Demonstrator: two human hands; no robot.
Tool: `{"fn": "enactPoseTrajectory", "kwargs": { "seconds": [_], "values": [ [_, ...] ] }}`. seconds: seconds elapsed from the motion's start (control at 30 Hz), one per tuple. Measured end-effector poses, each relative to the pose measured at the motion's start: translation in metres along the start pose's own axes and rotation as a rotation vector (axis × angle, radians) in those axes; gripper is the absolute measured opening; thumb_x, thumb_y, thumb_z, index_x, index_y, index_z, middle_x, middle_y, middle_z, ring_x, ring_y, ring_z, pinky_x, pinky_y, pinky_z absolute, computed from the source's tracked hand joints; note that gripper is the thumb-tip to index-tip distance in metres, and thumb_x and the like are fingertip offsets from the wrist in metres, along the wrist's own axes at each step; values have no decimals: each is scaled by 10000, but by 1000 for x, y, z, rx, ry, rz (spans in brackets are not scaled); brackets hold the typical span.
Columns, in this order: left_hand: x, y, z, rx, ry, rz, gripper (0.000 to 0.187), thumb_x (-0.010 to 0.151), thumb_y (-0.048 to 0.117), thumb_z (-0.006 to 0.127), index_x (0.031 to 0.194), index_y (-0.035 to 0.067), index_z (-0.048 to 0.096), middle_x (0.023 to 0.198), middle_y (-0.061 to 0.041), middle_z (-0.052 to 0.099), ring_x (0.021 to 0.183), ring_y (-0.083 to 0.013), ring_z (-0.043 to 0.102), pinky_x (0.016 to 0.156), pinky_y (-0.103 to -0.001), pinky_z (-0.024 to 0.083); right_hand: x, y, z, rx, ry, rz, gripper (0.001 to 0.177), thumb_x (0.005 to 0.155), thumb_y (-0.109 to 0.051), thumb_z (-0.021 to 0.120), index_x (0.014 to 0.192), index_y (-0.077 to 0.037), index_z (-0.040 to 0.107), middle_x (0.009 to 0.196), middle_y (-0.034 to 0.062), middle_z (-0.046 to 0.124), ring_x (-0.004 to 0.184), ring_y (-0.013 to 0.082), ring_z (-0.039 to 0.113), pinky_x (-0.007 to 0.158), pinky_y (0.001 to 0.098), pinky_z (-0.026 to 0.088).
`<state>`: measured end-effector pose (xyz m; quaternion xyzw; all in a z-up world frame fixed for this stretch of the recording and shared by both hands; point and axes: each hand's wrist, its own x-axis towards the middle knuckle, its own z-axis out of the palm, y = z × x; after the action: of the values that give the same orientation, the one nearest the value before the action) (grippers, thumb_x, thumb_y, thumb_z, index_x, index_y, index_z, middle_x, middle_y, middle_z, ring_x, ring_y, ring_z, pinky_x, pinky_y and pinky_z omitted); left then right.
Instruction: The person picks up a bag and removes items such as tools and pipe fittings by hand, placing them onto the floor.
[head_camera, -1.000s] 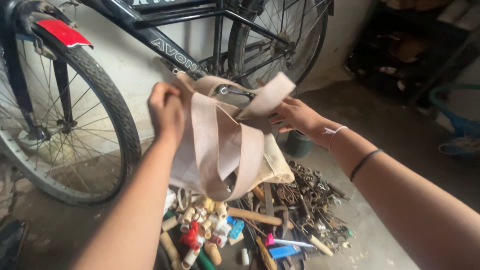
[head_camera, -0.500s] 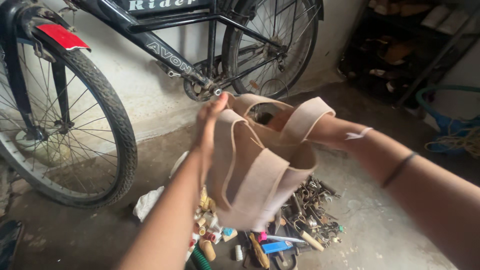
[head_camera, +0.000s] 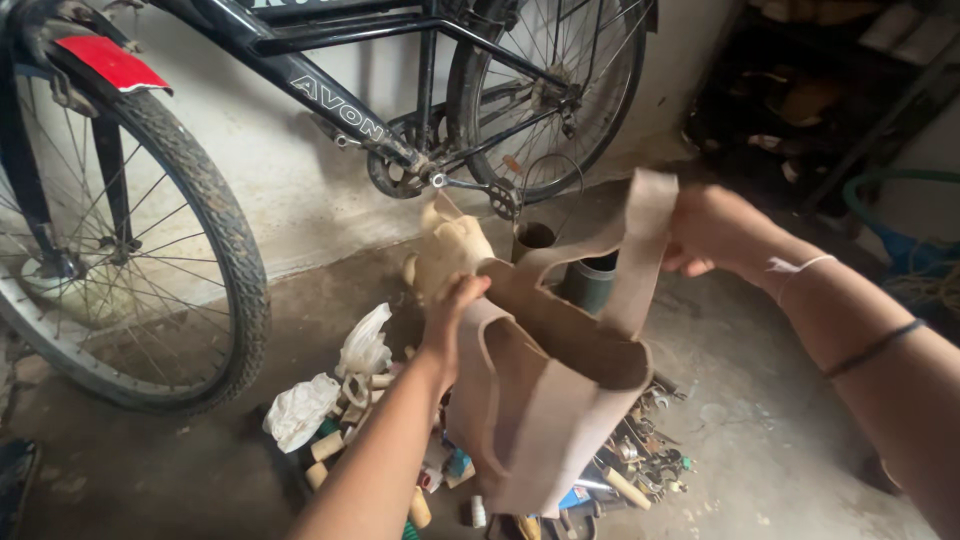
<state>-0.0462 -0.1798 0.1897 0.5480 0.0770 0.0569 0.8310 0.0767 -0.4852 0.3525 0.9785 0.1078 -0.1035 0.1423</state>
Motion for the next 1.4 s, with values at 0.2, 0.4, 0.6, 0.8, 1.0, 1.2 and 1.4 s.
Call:
{"fn": "enactPoseTrajectory", "kwargs": {
  "seconds": [0.2, 0.4, 0.6, 0.8, 1.0, 1.2, 1.4],
  "values": [
    [8, -6, -4, 36, -96, 125, 186, 889, 269, 694, 922, 95, 639, 890, 22, 610, 886, -98, 556, 839, -279, 426, -62, -46, -29, 1539, 384, -287, 482, 1072, -353, 438, 1450, -75, 546, 1172, 108, 688, 1017, 227, 677, 824, 372, 576],
    [15, 19, -13, 80, -216, 4, 288, 923, 355, 725, 957, 82, 640, 884, -14, 583, 795, -130, 560, 695, -330, 446, -80, -101, 16, 733, 248, -504, 811, 752, -98, 770, 1486, -86, 424, 1299, 195, 624, 1190, 325, 625, 985, 398, 481],
    [-23, 97, 14, 522, -251, -422, 699, 794, 626, 615, 1360, 215, 608, 1214, 24, 647, 984, -124, 645, 709, -356, 538, -73, -100, 36, 898, -32, -328, 452, 935, -195, 567, 1376, -146, 654, 1190, 117, 785, 1074, 239, 768, 925, 350, 573],
    [-42, 126, 47, 574, -199, -451, 960, 778, 365, 735, 1548, 81, 236, 1252, -110, 679, 975, -197, 729, 712, -349, 595, -52, -72, 20, 609, 262, -486, 549, 702, -190, 762, 1238, -96, 687, 1076, 159, 793, 1024, 252, 771, 844, 382, 597],
    [-42, 137, 48, 537, -356, -146, 570, 708, 178, 713, 1257, 35, 650, 924, -72, 756, 825, -137, 745, 712, -262, 625, -76, -54, -40, 448, 318, -194, 492, 748, -316, 781, 1207, -142, 747, 1041, 168, 772, 963, 338, 752, 831, 433, 590],
    [-57, 154, 59, 849, -243, -76, 354, 788, 300, 717, 1040, 61, 787, 919, -49, 782, 846, -140, 743, 725, -234, 556, -115, -69, -76, 269, 383, -142, 409, 781, -269, 705, 1171, -166, 773, 1004, 161, 775, 936, 363, 737, 815, 463, 578],
    [-63, 159, 61, 744, -473, -103, 412, 759, 308, 775, 1055, 22, 800, 959, -139, 812, 801, -214, 728, 707, -312, 563, -147, -80, -105, 257, 371, -115, 360, 798, -299, 703, 1123, -156, 763, 966, 168, 761, 904, 371, 726, 787, 474, 574]
  ]
}}
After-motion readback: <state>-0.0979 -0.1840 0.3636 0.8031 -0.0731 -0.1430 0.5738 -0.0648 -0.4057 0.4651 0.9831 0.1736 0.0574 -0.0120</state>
